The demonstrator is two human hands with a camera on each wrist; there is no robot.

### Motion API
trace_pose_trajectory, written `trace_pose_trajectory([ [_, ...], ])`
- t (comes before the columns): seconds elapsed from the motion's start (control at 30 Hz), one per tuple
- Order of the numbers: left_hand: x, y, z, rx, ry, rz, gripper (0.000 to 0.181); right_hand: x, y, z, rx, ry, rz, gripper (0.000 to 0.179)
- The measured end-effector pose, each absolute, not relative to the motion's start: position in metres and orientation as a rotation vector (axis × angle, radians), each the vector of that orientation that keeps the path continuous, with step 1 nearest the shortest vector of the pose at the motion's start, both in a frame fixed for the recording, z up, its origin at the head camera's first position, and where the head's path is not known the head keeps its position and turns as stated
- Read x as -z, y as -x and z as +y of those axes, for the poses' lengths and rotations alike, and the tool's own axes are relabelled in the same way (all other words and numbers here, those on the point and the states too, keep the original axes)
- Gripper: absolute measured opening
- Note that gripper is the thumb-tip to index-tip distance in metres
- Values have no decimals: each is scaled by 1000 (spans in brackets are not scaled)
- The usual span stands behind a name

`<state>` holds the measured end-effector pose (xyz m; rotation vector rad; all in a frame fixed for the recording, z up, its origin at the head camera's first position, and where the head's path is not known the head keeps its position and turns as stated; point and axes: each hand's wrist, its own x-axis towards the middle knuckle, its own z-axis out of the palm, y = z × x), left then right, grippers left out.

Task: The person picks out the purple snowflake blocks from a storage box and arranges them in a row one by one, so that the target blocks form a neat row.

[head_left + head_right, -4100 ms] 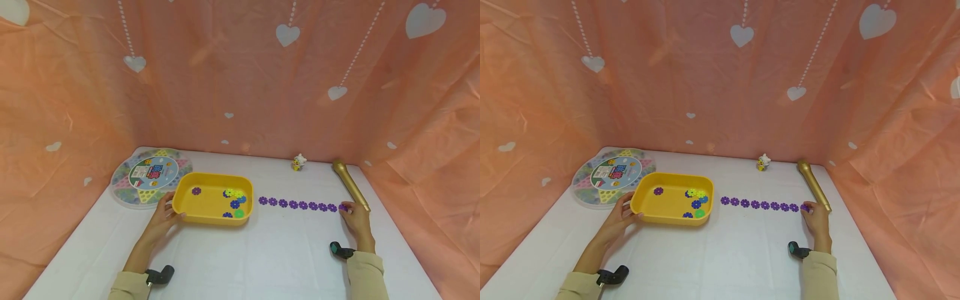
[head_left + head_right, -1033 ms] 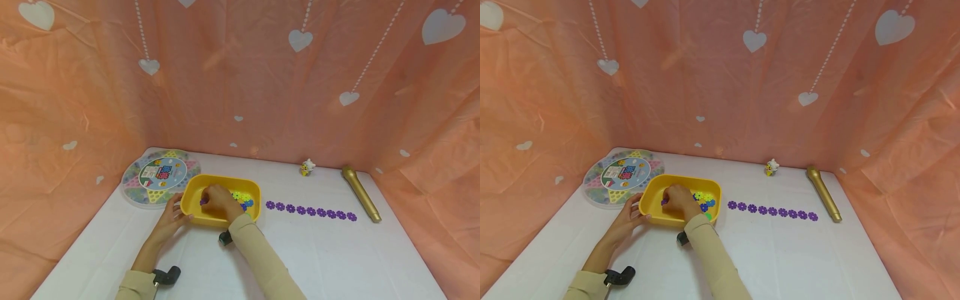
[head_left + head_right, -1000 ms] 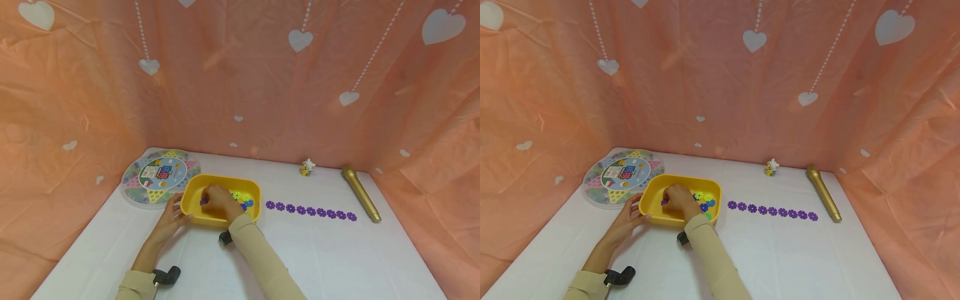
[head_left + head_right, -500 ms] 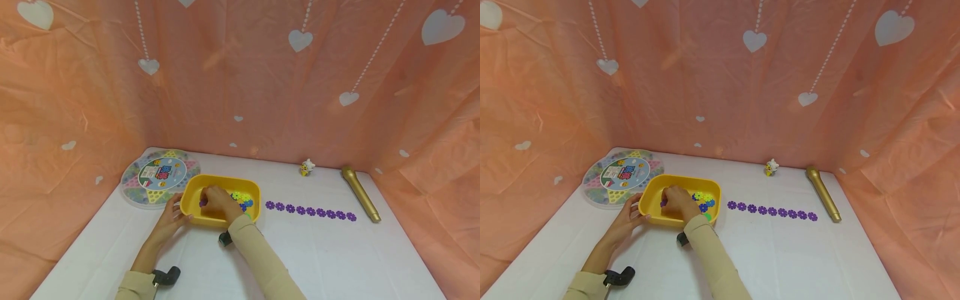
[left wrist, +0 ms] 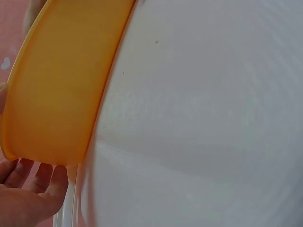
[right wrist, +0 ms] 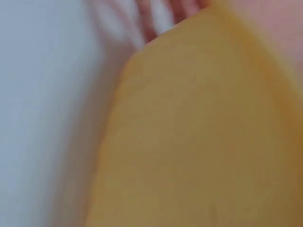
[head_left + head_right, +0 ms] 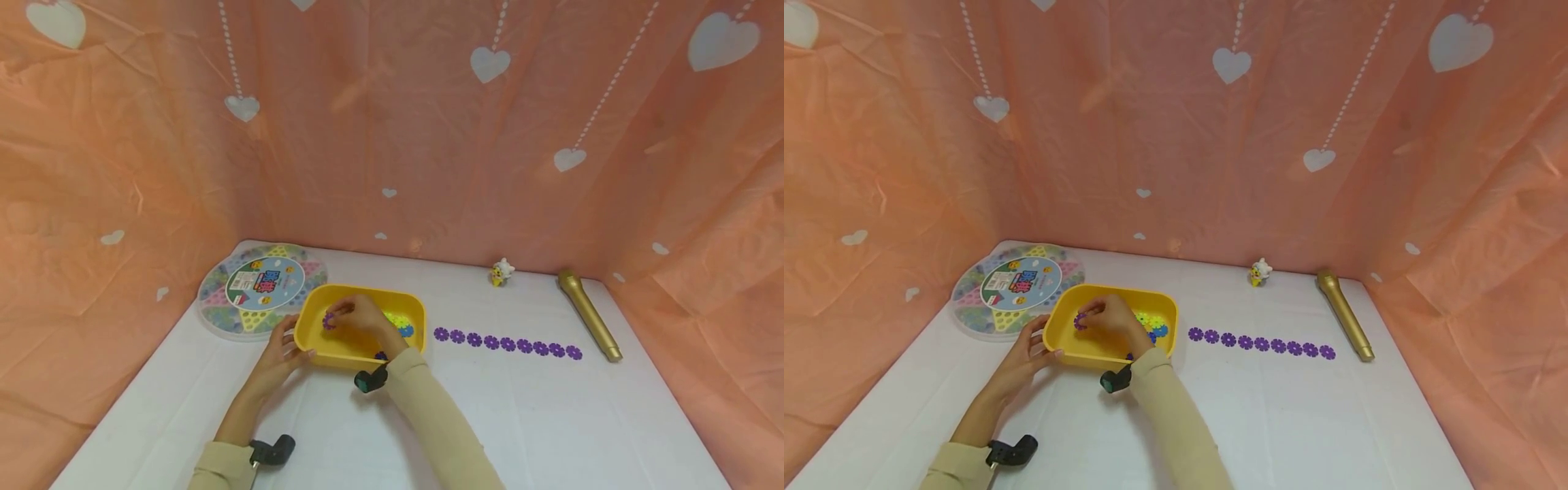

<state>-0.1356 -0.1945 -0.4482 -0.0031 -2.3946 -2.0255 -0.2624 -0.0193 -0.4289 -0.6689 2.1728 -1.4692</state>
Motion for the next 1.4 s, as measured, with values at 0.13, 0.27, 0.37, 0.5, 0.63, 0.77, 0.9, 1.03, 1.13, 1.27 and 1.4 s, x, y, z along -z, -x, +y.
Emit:
trace_pose_trajectory([
  [0.13, 448, 135, -193, 2027, -23, -2404, 80, 414, 263, 0, 1630, 628, 2094, 19],
  [0.27, 446, 135, -192, 2029, -35, -2411, 80, 399, 269, 33, 1827, 547, 2010, 22],
  [0.37, 445, 134, -192, 2044, -21, -2395, 79, 390, 276, 62, 1955, 377, 1990, 25],
  [0.5, 444, 135, -194, 2051, -10, -2385, 78, 387, 286, 105, 2099, 141, 1967, 29],
  [0.63, 446, 135, -194, 2048, 23, -2372, 78, 391, 287, 155, 2259, 30, 1878, 25],
  [0.77, 447, 136, -194, 2041, 53, -2349, 77, 395, 281, 208, 2404, -51, 1765, 17],
  [0.9, 447, 135, -193, 2042, 66, -2347, 76, 400, 267, 262, 2430, -237, 1789, 21],
  [1.03, 447, 136, -193, 2053, 67, -2341, 76, 406, 253, 309, 2424, -435, 1854, 23],
  [1.13, 447, 136, -193, 2067, 60, -2329, 76, 411, 244, 338, 2446, -596, 1854, 19],
  [1.27, 449, 136, -193, 2081, 57, -2317, 76, 418, 231, 366, 2504, -839, 1780, 10],
  [1.4, 449, 136, -192, 2087, 49, -2312, 76, 427, 220, 381, 2533, -988, 1765, 14],
])
